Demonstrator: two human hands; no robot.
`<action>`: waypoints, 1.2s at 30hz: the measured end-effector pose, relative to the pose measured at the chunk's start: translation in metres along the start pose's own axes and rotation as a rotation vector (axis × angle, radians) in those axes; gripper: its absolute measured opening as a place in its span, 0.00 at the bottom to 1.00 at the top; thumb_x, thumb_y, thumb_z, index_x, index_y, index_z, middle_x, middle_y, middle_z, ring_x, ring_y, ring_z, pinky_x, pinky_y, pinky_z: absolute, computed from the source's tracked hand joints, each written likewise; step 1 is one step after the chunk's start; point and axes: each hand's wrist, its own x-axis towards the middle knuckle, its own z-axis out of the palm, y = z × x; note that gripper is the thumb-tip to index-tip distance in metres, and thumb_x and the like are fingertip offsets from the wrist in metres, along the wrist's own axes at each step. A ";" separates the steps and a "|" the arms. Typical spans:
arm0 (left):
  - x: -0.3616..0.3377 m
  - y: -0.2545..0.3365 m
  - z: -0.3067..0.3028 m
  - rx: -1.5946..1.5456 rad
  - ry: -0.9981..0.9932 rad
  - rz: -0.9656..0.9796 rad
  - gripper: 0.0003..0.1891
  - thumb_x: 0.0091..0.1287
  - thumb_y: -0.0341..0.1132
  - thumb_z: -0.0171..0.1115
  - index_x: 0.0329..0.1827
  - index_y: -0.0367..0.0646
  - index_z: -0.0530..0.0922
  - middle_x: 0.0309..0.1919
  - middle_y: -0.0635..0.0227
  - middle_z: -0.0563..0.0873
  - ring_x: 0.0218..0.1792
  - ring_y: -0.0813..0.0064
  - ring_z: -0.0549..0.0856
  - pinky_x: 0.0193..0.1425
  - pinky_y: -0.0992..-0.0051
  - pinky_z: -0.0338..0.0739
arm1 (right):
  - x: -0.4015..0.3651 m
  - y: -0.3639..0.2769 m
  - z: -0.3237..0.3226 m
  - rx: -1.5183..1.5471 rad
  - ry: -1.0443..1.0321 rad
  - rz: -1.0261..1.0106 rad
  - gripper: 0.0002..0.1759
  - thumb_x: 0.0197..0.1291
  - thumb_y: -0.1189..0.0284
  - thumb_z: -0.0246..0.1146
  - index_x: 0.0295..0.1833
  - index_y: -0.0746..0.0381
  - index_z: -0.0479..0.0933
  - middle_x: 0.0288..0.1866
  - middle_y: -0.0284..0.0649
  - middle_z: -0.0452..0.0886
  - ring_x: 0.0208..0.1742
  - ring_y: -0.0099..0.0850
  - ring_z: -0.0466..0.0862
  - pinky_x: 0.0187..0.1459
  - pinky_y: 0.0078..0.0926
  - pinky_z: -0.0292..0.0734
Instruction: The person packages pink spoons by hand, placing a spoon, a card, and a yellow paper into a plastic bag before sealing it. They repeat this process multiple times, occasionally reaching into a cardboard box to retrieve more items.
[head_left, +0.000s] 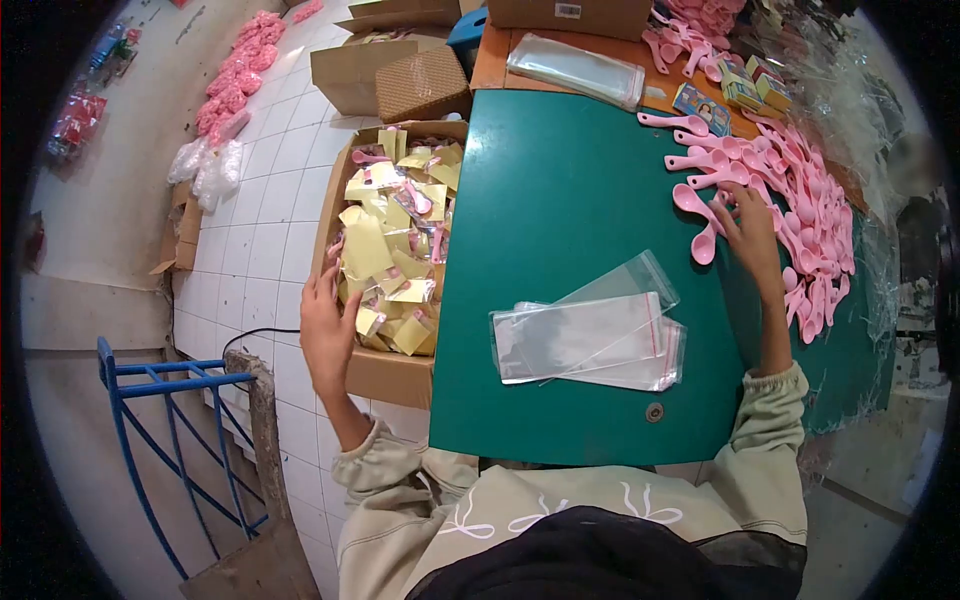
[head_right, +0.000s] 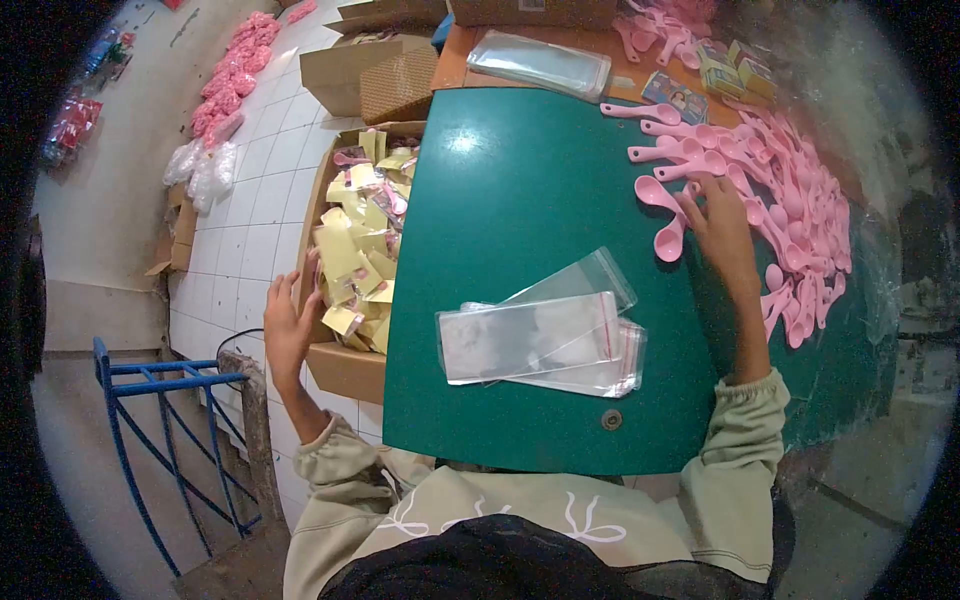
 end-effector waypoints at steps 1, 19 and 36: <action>0.006 0.008 0.005 -0.087 0.123 0.160 0.21 0.62 0.37 0.61 0.58 0.40 0.72 0.54 0.52 0.76 0.54 0.54 0.76 0.58 0.64 0.71 | 0.006 0.014 0.006 -0.135 0.019 -0.079 0.17 0.56 0.69 0.61 0.49 0.66 0.74 0.39 0.49 0.77 0.34 0.40 0.79 0.37 0.34 0.72; -0.016 0.201 0.092 -0.597 -0.242 0.726 0.17 0.54 0.29 0.66 0.47 0.40 0.75 0.32 0.63 0.76 0.34 0.65 0.80 0.39 0.66 0.75 | 0.016 0.029 0.004 0.066 -0.162 0.022 0.17 0.49 0.72 0.61 0.47 0.64 0.73 0.29 0.44 0.78 0.31 0.35 0.78 0.35 0.32 0.72; -0.012 0.200 0.084 -0.811 -0.359 0.596 0.12 0.58 0.29 0.64 0.44 0.40 0.78 0.31 0.60 0.85 0.31 0.65 0.86 0.35 0.71 0.79 | -0.010 -0.065 -0.045 0.483 -0.158 -0.040 0.09 0.60 0.77 0.58 0.46 0.64 0.73 0.31 0.32 0.75 0.31 0.17 0.77 0.31 0.15 0.73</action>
